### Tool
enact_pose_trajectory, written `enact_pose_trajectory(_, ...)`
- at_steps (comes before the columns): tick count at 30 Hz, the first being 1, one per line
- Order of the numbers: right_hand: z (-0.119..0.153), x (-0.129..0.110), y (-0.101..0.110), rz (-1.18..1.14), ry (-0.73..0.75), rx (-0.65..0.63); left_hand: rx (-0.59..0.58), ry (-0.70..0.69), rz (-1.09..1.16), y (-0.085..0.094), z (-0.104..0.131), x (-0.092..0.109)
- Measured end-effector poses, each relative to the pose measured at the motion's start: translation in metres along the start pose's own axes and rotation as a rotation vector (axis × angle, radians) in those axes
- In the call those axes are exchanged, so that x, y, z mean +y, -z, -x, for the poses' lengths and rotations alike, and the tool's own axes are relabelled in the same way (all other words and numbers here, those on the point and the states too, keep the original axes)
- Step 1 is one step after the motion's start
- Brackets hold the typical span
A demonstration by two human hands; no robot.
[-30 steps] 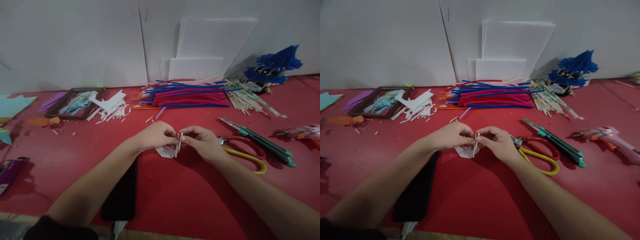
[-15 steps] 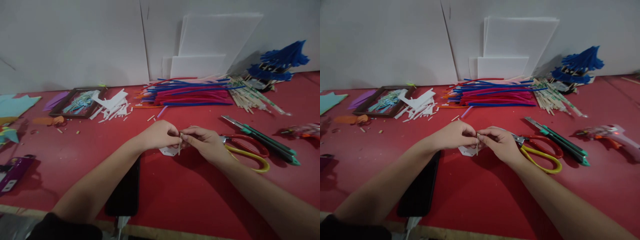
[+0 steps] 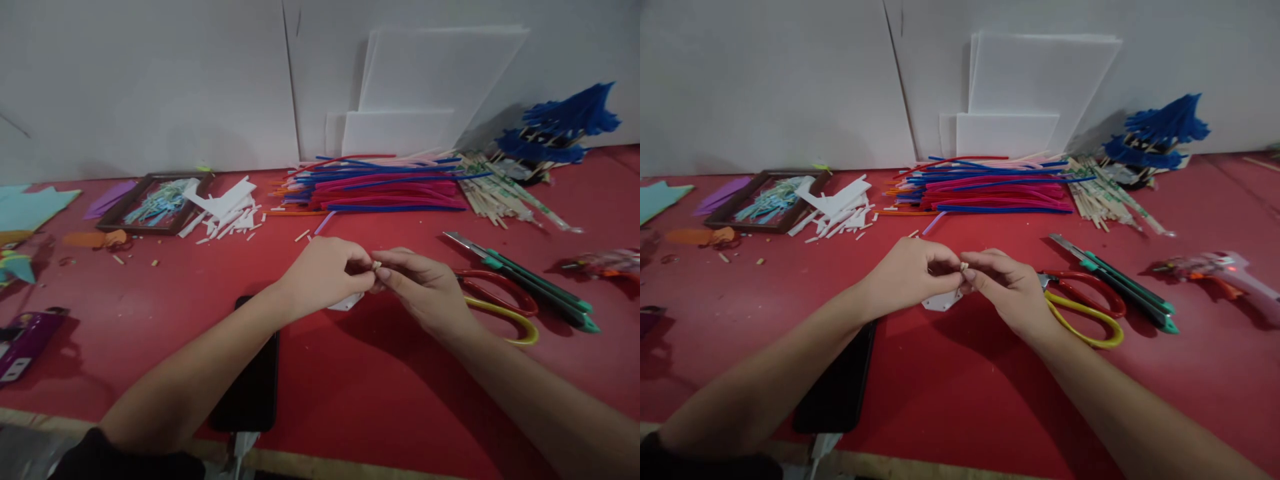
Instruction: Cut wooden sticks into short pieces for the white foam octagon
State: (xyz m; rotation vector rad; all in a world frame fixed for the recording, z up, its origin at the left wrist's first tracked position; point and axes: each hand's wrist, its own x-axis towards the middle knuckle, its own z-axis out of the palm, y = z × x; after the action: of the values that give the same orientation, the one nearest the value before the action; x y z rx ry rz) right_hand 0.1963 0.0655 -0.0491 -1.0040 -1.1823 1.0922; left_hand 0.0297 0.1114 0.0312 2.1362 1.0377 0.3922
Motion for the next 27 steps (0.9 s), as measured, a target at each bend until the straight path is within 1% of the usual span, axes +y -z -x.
enact_pose_trajectory(3, 0.004, -0.003, -0.004, -0.060, 0.017, -0.019, 0.022, 0.019, 0.153, 0.002, -0.001, -0.001)
enact_pose_trajectory(5, 0.005, -0.006, -0.006, -0.026, 0.033, -0.034, 0.073, 0.033, 0.235, 0.002, -0.003, -0.002)
enact_pose_trajectory(7, 0.006, -0.008, -0.008, 0.045, 0.030, -0.038, 0.100, 0.036, 0.288, 0.003, -0.005, -0.004)
enact_pose_trajectory(12, 0.006, -0.011, -0.009, 0.146, 0.019, -0.022, 0.059, 0.015, 0.369, 0.002, -0.004, -0.004)
enact_pose_trajectory(17, 0.008, -0.012, -0.009, 0.179, 0.008, 0.015, 0.067, 0.003, 0.359, 0.001, -0.003, -0.005)
enact_pose_trajectory(19, 0.007, -0.012, -0.009, 0.204, -0.010, 0.023, 0.074, -0.007, 0.313, 0.001, -0.005, -0.006)
enact_pose_trajectory(21, 0.006, -0.011, -0.007, 0.214, -0.024, 0.031, 0.077, -0.022, 0.211, 0.001, -0.006, -0.006)
enact_pose_trajectory(22, 0.006, -0.010, -0.007, 0.206, -0.031, 0.040, 0.079, -0.024, 0.124, 0.001, -0.006, -0.006)
enact_pose_trajectory(24, 0.004, -0.008, -0.006, 0.161, -0.050, 0.070, 0.074, 0.008, -0.124, 0.003, -0.005, -0.005)
enact_pose_trajectory(25, 0.004, -0.006, -0.005, 0.128, -0.064, 0.084, 0.045, 0.035, -0.261, 0.004, -0.003, -0.005)
enact_pose_trajectory(26, 0.003, -0.005, -0.005, 0.089, -0.082, 0.093, -0.012, 0.061, -0.385, 0.005, -0.001, -0.004)
enact_pose_trajectory(27, 0.003, -0.004, -0.005, 0.050, -0.101, 0.098, -0.107, 0.078, -0.476, 0.006, 0.002, -0.004)
